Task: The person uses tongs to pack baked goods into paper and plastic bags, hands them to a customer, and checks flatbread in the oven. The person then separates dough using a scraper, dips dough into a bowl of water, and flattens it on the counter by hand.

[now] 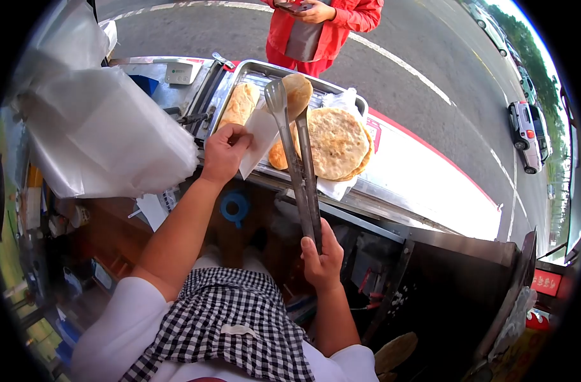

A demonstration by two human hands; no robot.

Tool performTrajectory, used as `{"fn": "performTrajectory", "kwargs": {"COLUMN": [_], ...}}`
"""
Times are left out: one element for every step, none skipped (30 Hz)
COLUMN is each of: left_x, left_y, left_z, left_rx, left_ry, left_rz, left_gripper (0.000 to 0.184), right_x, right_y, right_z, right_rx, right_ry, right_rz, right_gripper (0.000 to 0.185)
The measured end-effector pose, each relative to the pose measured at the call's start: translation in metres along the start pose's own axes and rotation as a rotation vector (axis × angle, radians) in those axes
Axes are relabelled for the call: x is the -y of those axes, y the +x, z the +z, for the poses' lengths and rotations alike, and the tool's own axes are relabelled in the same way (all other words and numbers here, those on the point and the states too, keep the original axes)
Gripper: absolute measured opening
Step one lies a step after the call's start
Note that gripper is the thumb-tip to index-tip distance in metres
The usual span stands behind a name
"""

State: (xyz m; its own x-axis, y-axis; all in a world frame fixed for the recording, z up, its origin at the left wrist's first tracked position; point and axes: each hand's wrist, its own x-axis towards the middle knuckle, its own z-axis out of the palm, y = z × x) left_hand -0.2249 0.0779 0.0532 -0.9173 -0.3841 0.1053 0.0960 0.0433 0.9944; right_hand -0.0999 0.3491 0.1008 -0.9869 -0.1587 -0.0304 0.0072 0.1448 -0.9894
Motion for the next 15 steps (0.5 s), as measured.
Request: {"fn": "performTrajectory", "kwargs": {"left_x": [0.004, 0.006, 0.007, 0.008, 0.009, 0.008, 0.007, 0.009, 0.012, 0.014, 0.017, 0.018, 0.019, 0.021, 0.022], "left_y": [0.0, 0.0, 0.0, 0.0, -0.001, -0.002, -0.003, -0.002, -0.002, -0.002, -0.002, 0.0, 0.002, 0.003, 0.004], "left_z": [-0.001, -0.002, -0.004, -0.004, -0.005, -0.005, -0.006, -0.007, -0.007, -0.008, -0.009, -0.009, -0.009, -0.009, -0.009], "left_rx": [-0.006, -0.008, -0.01, -0.011, -0.013, -0.015, -0.017, -0.022, -0.025, -0.028, -0.034, -0.042, -0.05, -0.042, -0.033], "left_ry": [0.005, 0.016, 0.027, 0.038, 0.038, 0.038, 0.039, 0.048, 0.055, 0.062, 0.057, 0.052, 0.047, 0.05, 0.053], "left_rz": [0.011, 0.019, 0.026, 0.034, 0.028, 0.021, 0.013, 0.015, 0.016, 0.016, 0.017, 0.021, 0.026, 0.029, 0.031], "left_gripper": [0.003, 0.002, 0.002, 0.002, 0.002, 0.003, 0.003, 0.004, 0.005, 0.005, 0.006, 0.006, 0.006, 0.006, 0.006], "right_x": [-0.003, -0.003, -0.001, 0.002, 0.004, 0.006, 0.007, 0.007, 0.006, 0.007, 0.01, 0.013, 0.015, 0.016, 0.014], "right_y": [-0.001, -0.002, -0.002, -0.003, -0.006, -0.01, -0.014, -0.016, -0.017, -0.018, -0.017, -0.016, -0.015, -0.015, -0.016], "right_z": [-0.001, -0.001, -0.002, -0.003, -0.003, -0.002, -0.001, -0.001, -0.001, -0.001, -0.001, -0.003, -0.005, -0.007, -0.008], "right_rx": [-0.018, -0.005, 0.008, 0.021, 0.037, 0.054, 0.071, 0.091, 0.109, 0.127, 0.126, 0.114, 0.103, 0.09, 0.101], "right_ry": [0.011, 0.012, 0.013, 0.014, 0.026, 0.037, 0.049, 0.025, 0.0, -0.025, -0.035, -0.024, -0.012, 0.001, -0.003], "right_rz": [0.007, 0.027, 0.048, 0.068, 0.071, 0.075, 0.08, 0.07, 0.06, 0.051, 0.091, 0.099, 0.106, 0.118, 0.127], "right_gripper": [0.043, 0.043, 0.043, 0.043, 0.043, 0.043, 0.042, 0.042, 0.041, 0.04, 0.038, 0.038, 0.038, 0.038, 0.038]}}
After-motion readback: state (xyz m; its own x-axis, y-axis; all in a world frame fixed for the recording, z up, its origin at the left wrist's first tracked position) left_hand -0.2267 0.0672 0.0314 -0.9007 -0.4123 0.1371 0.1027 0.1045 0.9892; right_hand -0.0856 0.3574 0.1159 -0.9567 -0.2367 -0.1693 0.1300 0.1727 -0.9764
